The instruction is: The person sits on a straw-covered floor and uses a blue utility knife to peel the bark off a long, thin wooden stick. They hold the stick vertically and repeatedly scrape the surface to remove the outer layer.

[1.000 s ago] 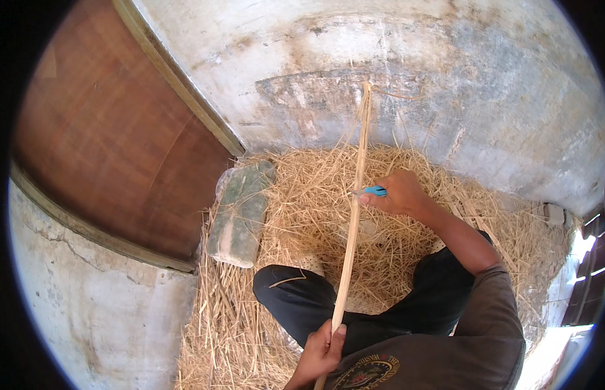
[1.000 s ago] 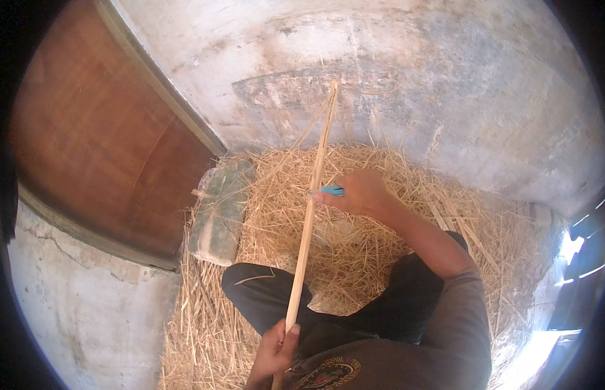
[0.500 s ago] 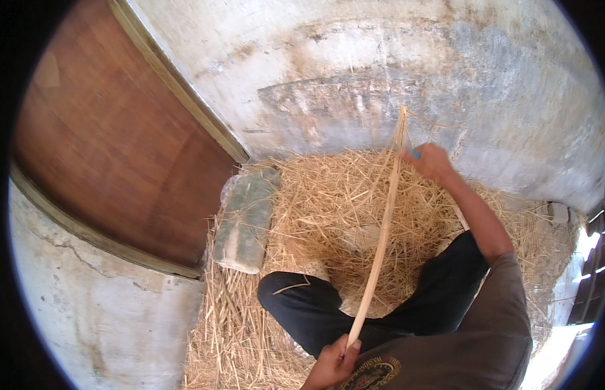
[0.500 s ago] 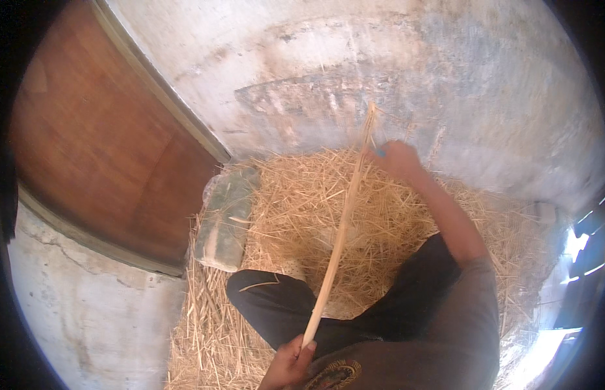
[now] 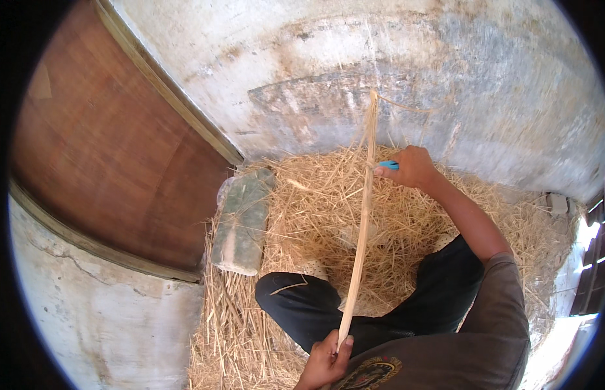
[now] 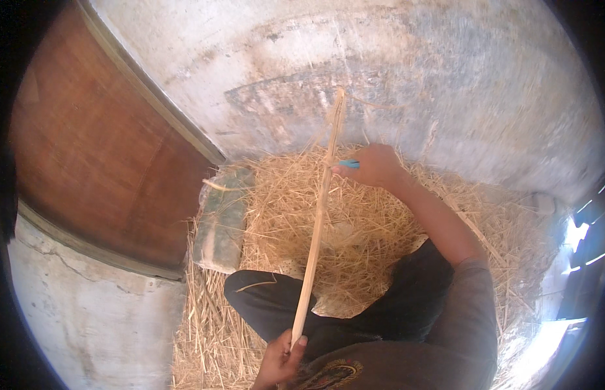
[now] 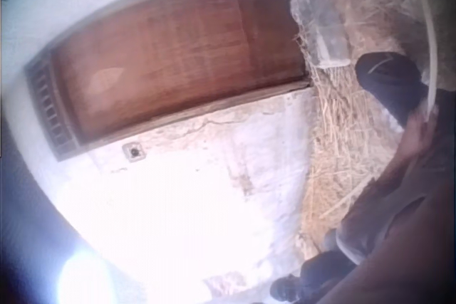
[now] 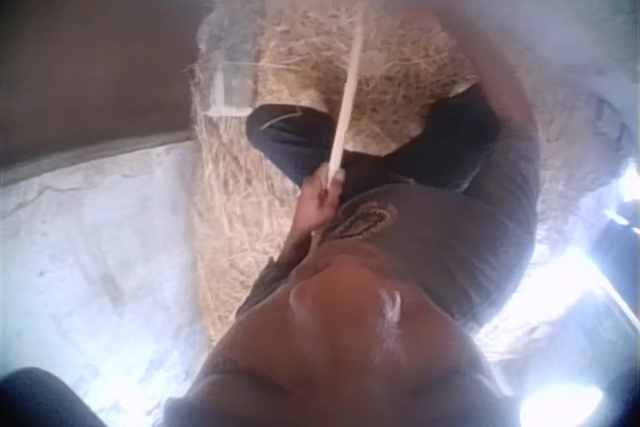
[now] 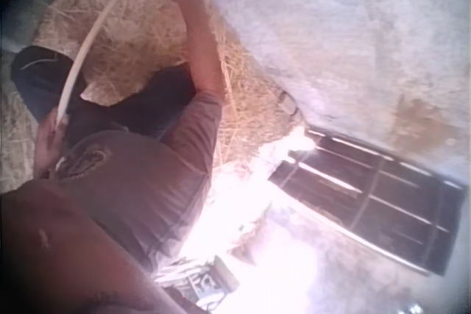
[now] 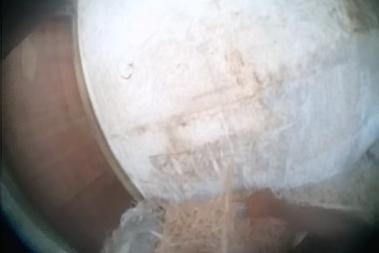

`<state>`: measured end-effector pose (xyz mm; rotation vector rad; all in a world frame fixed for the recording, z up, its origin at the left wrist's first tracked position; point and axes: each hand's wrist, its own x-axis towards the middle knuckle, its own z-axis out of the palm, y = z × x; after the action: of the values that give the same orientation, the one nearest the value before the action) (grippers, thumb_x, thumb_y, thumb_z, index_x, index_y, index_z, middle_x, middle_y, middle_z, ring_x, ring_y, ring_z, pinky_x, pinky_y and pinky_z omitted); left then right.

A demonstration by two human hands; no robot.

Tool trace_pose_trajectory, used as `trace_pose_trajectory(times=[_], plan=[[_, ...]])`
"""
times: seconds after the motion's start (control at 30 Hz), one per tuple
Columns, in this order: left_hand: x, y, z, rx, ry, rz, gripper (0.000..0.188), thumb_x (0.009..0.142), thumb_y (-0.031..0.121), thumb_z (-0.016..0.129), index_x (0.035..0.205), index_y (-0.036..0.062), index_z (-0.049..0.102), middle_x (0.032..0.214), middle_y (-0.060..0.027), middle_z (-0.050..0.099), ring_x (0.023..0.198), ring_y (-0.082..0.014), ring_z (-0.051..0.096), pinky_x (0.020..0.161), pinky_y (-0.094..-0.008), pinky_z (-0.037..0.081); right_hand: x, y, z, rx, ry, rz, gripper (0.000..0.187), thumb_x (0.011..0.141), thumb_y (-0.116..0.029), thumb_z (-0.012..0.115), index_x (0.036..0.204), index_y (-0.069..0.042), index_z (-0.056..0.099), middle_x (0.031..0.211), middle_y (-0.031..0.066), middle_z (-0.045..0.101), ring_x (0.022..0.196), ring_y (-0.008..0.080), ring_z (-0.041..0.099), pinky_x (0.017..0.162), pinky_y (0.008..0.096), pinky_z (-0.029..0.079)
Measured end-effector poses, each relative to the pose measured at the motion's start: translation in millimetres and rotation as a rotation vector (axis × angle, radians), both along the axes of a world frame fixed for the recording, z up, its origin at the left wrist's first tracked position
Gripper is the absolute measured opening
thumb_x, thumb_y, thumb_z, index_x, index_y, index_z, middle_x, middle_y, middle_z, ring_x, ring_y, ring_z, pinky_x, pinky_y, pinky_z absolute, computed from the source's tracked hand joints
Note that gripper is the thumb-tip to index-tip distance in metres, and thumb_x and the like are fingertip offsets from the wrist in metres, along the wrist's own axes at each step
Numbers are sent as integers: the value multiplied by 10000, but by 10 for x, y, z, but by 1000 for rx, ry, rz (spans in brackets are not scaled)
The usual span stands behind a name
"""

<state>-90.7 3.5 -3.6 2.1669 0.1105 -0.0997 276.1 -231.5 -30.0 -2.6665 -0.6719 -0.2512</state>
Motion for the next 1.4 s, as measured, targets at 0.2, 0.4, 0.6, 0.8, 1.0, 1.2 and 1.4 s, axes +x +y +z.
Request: trace_pose_trajectory(times=[0.2,0.4,0.6,0.8,1.0,1.2,1.4], plan=[[26,11,55,-42,57,-9,251,973,281,499,951,36,548,572,-32,439,512,-120,416,473,-312,363,276,20,-137,-31,-135,-91,739,811,-744,441,504,-78,533,481,106,503,489,290,532,481,437,423],[-135,0,-21,-94,140,9,269,964,285,514,1035,30,555,604,-53,477,537,-126,444,496,-302,388,641,-213,-56,-69,45,-249,757,810,-757,428,624,-52,632,610,128,589,672,274,610,580,418,476],[-263,-53,-157,-271,150,38,246,979,285,503,1053,60,569,612,46,436,535,-92,402,486,-265,353,955,-521,128,143,289,-541,778,820,-772,380,707,-56,662,647,127,613,692,272,622,620,445,494],[-150,-147,329,-583,439,184,229,987,268,493,1066,70,578,658,72,420,591,-54,374,515,-227,326,969,-592,-109,50,-121,-450,884,824,-801,295,705,11,623,628,153,577,724,250,599,655,428,486],[-179,43,-37,-334,362,70,240,987,271,489,1023,57,591,618,73,419,543,-59,366,487,-239,322,528,-542,-156,719,624,-381,708,834,-732,454,596,-67,499,436,-12,313,345,104,309,343,278,265],[-37,118,-206,-561,380,-25,268,1018,252,414,849,54,476,573,57,396,505,-33,364,464,-220,312,91,-396,63,975,874,-138,535,888,-591,532,653,-119,439,436,-63,288,333,46,249,321,234,194],[248,124,-258,-409,257,-67,269,1012,241,426,826,55,480,569,47,398,507,-36,371,462,-230,322,-85,43,106,1296,821,23,310,909,-310,636,713,-119,488,467,-64,343,362,50,297,355,233,240]])
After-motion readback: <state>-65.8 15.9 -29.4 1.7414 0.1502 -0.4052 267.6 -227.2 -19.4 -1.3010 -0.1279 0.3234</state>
